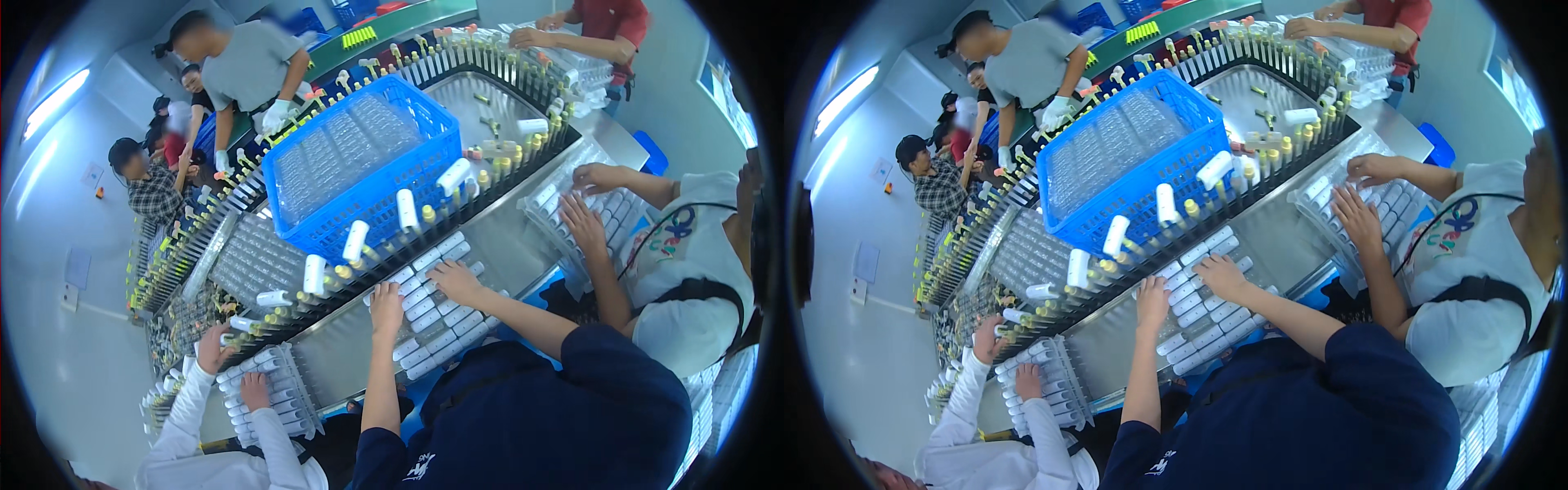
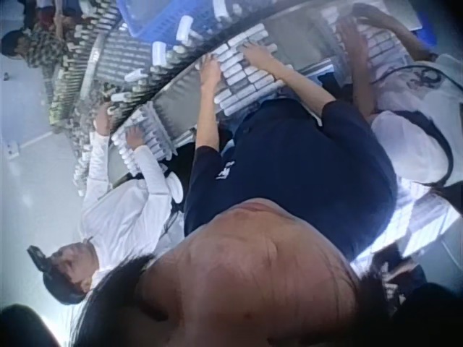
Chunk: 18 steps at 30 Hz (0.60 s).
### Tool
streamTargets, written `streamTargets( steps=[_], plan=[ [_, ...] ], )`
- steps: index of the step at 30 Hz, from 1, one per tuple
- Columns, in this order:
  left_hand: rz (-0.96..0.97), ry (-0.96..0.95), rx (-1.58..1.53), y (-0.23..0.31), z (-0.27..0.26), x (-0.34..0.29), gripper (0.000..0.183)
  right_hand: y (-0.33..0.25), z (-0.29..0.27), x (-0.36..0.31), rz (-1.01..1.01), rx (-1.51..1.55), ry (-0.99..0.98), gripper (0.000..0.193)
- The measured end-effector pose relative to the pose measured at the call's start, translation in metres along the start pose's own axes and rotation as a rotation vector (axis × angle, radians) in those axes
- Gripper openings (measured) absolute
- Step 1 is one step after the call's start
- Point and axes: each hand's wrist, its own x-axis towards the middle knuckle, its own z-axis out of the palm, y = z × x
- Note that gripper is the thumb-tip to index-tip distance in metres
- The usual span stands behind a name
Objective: The person places small white cylindrical items into a clear plastic tray with bubble wrap. They repeatedly pick up items from a blue basket and arrange them in the tray, then stack the filled trays on a nearby table.
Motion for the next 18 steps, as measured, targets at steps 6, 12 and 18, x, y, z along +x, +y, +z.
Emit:
streamTargets(
  steps=[6, 12, 18],
  plan=[
    [0.026, 0.187, -0.280, 0.023, -0.031, -0.016, 0.036, 0.014, 0.009, 0.004, -0.122, -0.061, -0.021, 0.029],
    [-0.012, 0.304, -0.697, 0.106, -0.110, 0.013, 0.037, 0.004, 0.001, 0.000, -0.148, 0.022, 0.096, 0.028],
    [-0.190, 0.596, -1.098, 0.156, -0.093, 0.095, 0.037, -0.024, -0.071, -0.006, 0.058, 0.370, 0.289, 0.028]
  ],
)
